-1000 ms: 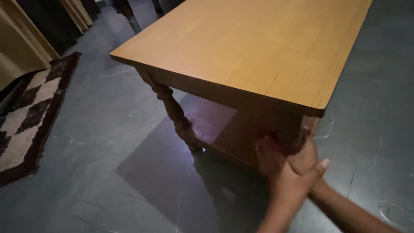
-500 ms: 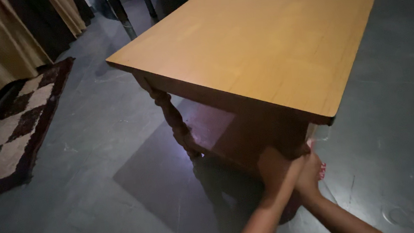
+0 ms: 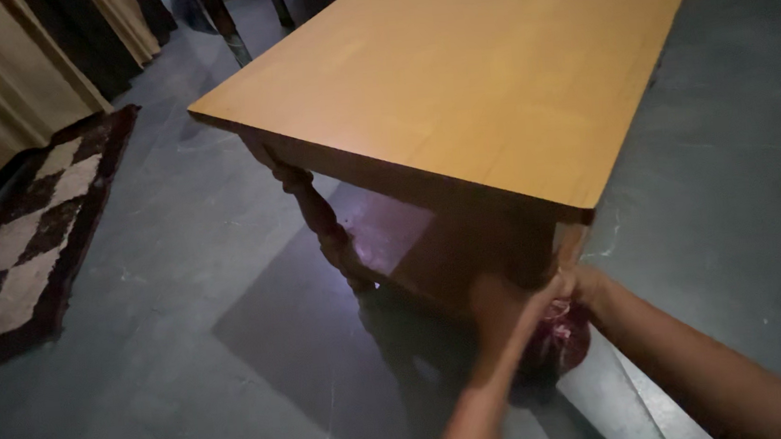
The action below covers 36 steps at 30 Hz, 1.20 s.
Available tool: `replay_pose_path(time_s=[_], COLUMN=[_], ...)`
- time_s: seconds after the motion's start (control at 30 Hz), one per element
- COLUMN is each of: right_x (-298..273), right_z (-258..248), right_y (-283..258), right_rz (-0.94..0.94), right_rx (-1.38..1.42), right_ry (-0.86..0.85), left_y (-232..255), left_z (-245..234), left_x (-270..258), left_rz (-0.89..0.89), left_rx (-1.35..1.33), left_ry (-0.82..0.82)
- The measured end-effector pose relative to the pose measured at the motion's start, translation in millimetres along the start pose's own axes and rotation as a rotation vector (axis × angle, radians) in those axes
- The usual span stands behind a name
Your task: The person wipes the surface of a wooden table using a red and white patterned cloth. They move the cloth across the tabletop and along the edges, then wipe the table legs.
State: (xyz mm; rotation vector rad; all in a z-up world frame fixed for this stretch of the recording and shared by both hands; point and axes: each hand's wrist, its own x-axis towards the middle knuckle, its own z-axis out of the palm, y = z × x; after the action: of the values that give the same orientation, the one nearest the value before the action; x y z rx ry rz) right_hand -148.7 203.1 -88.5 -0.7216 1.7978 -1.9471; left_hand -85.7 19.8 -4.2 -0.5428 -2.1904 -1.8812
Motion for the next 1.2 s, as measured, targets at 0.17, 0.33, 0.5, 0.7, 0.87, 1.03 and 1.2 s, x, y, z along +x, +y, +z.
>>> replay_pose_path(time_s=[0.17,0.33,0.5,0.7,0.87,1.03,1.2], right_x=[-10.3,-8.0,-13.3,-25.5,-37.6,-54.9,-55.6], right_z=[33.9,72.3,78.6,78.0,48.1,11.3,25.7], right_y=[9.4,60.0,99.5,122.8,100.6,49.6,-3.7], right_rz=[0.010,-0.015,-0.299,0.036,-0.475,-0.630,0.002], right_rx=[-0.377,-0.665,-0.653,-0.895,-1.236,-1.028,-0.399], right_ry=[0.539,1.098,1.155,0.938,0.799,0.554,0.883], left_y=[-13.5,-27.0,-45.0,-79.7,-89.5,-43.3,51.5], left_z=[4.6,11.9,33.7,32.2,31.4,26.3,8.8], left_x=[7.1,-3.1,-26.7,-44.8,-57.9,-71.7,-72.8], left_rz=[0.001,-0.175,-0.073,-0.022,0.165,-0.343,0.117], left_rx=[0.196,-0.039,0.139,0.051,0.134,-0.176,-0.294], left_ry=[-0.078,-0.096,0.180,0.153,0.143,-0.011,0.582])
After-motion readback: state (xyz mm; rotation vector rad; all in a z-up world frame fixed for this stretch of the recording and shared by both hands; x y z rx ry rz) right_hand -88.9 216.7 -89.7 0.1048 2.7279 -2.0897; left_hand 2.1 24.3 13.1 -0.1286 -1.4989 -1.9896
